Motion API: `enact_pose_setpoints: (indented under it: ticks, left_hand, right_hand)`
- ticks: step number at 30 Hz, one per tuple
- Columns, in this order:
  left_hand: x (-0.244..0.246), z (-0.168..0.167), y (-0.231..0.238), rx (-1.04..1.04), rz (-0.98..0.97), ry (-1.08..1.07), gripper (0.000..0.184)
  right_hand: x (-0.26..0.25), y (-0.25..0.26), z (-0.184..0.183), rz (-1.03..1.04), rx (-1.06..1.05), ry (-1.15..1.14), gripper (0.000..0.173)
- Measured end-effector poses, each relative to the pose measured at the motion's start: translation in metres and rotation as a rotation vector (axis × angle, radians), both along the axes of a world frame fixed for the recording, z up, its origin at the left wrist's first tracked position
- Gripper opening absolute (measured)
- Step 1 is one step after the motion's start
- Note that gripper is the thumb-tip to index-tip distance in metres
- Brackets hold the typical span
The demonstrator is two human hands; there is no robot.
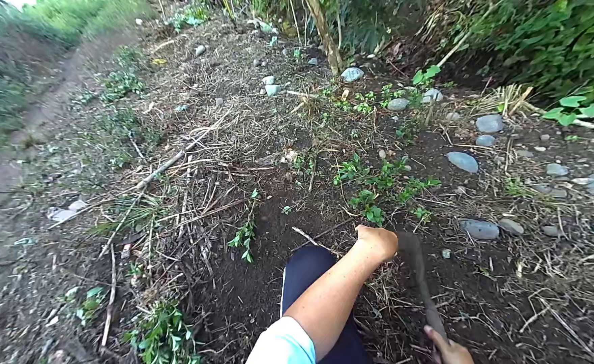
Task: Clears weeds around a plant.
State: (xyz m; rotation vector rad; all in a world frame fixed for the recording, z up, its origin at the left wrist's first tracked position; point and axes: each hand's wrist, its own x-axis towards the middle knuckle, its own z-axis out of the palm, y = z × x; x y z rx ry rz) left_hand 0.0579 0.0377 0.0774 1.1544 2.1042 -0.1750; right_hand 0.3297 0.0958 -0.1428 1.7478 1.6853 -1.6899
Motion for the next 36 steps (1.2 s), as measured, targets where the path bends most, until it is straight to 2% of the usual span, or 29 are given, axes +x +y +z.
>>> enact_pose_setpoints:
  ticks: [2,5,7,9,12,14,16,18,21,23,26,28,30,33,36]
  left_hand:
    - [0.003,-0.001,0.004,-0.009,-0.011,0.009,0.039]
    - [0.009,-0.003,0.010,-0.012,-0.029,0.010,0.038]
    - [0.013,-0.002,0.010,0.004,-0.022,0.003,0.039]
    - [0.014,0.006,0.000,0.055,0.016,-0.017,0.039]
    - [0.015,0.007,-0.009,0.098,0.008,-0.017,0.038]
    - [0.010,0.003,-0.006,0.076,-0.035,-0.005,0.040]
    - [0.005,-0.002,-0.001,0.053,-0.055,0.017,0.043]
    - [0.001,-0.004,0.004,0.042,-0.052,0.041,0.044]
    - [0.003,-0.004,0.009,0.022,-0.055,0.050,0.045]
    - [0.005,-0.004,0.010,0.022,-0.052,0.034,0.044]
    - [0.006,-0.002,0.009,-0.009,-0.054,0.028,0.044]
    - [0.003,0.001,0.006,-0.029,-0.059,0.034,0.044]
    - [-0.004,0.003,0.001,-0.005,-0.050,0.030,0.043]
    - [-0.015,0.002,-0.002,0.019,-0.041,0.043,0.043]
    - [-0.024,0.005,-0.005,0.083,0.036,0.096,0.045]
  right_hand:
    - [-0.012,0.016,-0.002,-0.103,0.035,0.067,0.052]
    - [-0.028,0.024,-0.009,-0.224,0.029,0.080,0.049]
    - [-0.016,0.029,-0.020,-0.123,0.006,-0.011,0.048]
    - [0.015,0.045,-0.026,0.085,-0.009,-0.114,0.050]
    - [0.080,0.082,0.012,0.294,0.031,-0.226,0.049]
    - [0.102,0.101,0.053,0.310,0.020,-0.307,0.047]
    - [0.106,0.112,0.076,0.258,0.025,-0.333,0.048]
    - [0.097,0.113,0.080,0.163,0.045,-0.277,0.048]
    - [0.068,0.099,0.059,-0.028,0.041,-0.112,0.028]
    - [0.053,0.085,0.038,-0.081,0.014,-0.083,0.016]
    - [0.074,0.082,0.023,0.133,-0.079,-0.257,0.013]
    - [0.104,0.098,0.034,0.310,-0.069,-0.427,0.021]
    - [0.127,0.123,0.056,0.392,-0.004,-0.520,0.031]
    - [0.139,0.147,0.084,0.291,0.040,-0.423,0.025]
    - [0.103,0.138,0.093,0.054,0.010,-0.153,0.016]
